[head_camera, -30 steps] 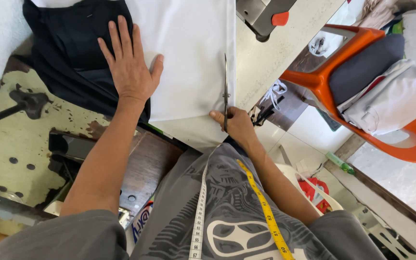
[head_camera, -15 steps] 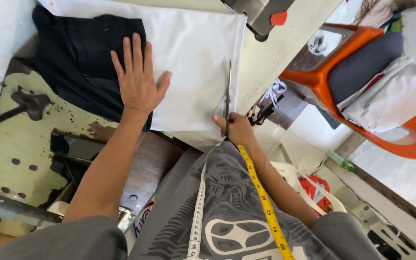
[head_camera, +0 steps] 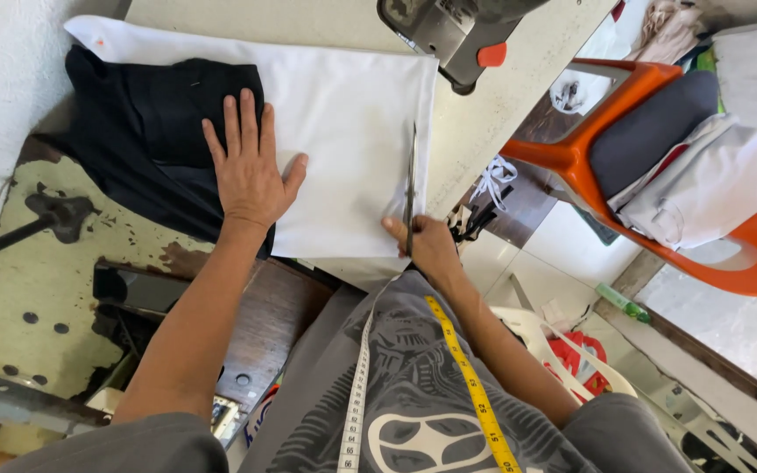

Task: A person measures, aligns, and cuts white and black fabric pieces on a workshop table using scissors and a measuring tape.

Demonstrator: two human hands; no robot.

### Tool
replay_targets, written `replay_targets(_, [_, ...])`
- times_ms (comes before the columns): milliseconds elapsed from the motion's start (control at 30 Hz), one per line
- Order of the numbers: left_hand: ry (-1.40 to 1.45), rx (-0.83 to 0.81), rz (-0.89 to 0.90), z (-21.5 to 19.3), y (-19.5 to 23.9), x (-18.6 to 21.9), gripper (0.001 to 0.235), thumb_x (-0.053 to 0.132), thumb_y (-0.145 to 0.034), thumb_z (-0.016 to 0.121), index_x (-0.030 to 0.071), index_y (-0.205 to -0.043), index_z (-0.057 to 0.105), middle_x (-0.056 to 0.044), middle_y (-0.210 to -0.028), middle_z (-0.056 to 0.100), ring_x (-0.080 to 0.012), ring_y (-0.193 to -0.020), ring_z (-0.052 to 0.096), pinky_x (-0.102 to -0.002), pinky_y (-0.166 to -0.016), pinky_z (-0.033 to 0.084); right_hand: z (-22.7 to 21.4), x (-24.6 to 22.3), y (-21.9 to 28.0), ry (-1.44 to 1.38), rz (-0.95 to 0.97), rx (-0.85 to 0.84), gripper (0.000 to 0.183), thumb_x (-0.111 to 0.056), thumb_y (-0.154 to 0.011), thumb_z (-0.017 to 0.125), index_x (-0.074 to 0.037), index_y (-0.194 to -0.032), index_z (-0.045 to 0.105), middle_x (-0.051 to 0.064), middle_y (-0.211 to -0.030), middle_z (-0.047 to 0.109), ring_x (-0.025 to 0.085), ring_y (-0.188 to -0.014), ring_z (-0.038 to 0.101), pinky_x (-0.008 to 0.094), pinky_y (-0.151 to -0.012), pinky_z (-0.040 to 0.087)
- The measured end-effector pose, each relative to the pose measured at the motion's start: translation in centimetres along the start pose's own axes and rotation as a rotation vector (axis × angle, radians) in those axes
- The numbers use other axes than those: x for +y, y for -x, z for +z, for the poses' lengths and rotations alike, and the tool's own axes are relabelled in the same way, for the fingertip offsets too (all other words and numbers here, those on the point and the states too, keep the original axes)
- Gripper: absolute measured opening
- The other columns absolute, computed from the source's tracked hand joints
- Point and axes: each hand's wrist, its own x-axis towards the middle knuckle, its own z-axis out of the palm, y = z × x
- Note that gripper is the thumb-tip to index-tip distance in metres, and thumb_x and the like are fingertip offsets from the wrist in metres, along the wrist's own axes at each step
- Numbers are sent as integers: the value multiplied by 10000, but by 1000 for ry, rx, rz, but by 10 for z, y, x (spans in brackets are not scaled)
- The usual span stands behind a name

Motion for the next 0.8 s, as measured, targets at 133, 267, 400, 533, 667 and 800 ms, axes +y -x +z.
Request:
replay_targets(133, [11, 52, 46, 20, 7, -6, 781, 525, -1079, 510, -41, -1612, 442, -247, -1696, 174, -429, -1557, 88, -702, -1197, 56, 3, 6, -8, -82, -100, 76, 570, -624, -802, 771, -89, -718, 594, 79, -589, 661, 163, -540, 644, 284, -601, 492])
replay_targets(267, [4, 83, 81, 29, 13, -8, 790, 524, -1039, 591, -21, -1595, 459, -248, -1708, 176, -423, -1567, 63, -702, -1186, 5, 14, 42, -13, -134, -147, 118, 603, -623, -821, 841, -109, -601, 615, 60, -460, 596, 177, -475, 614, 260, -604, 473])
replay_targets(400, [-14, 90, 126, 26, 21, -3, 777, 532, -1022, 595, -9, -1572, 501, -240, -1713, 214, -408, -1581, 89, -683, -1205, 16, 19, 56, 12, -117, -74, 158, 565, -598, -827, 828, -123, -590, 634, 43, -442, 601, 177, -467, 618, 262, -610, 479])
replay_targets(533, [-26, 85, 145, 28, 21, -3, 772, 538, -1016, 571, -1, -1565, 509, -240, -1707, 242, -408, -1580, 117, -681, -1209, 36, 8, 38, 4, -65, -73, 102, 588, -670, -799, 805, -109, -694, 664, 80, -551, 652, 229, -614, 666, 302, -680, 480])
replay_targets(667, [-13, 91, 146, 28, 23, -2, 774, 539, -1015, 551, 0, -1567, 491, -244, -1698, 246, -411, -1572, 123, -686, -1206, 41, 8, 34, -8, -154, -118, 116, 578, -624, -836, 809, -97, -674, 635, 57, -529, 634, 177, -541, 639, 261, -610, 458])
replay_targets(800, [-14, 82, 147, 32, 25, -4, 781, 545, -1016, 562, -3, -1569, 500, -244, -1701, 243, -416, -1571, 123, -694, -1198, 40, 18, 58, -14, -289, -119, 146, 556, -534, -817, 882, -85, -643, 604, 58, -499, 595, 164, -487, 642, 230, -542, 460])
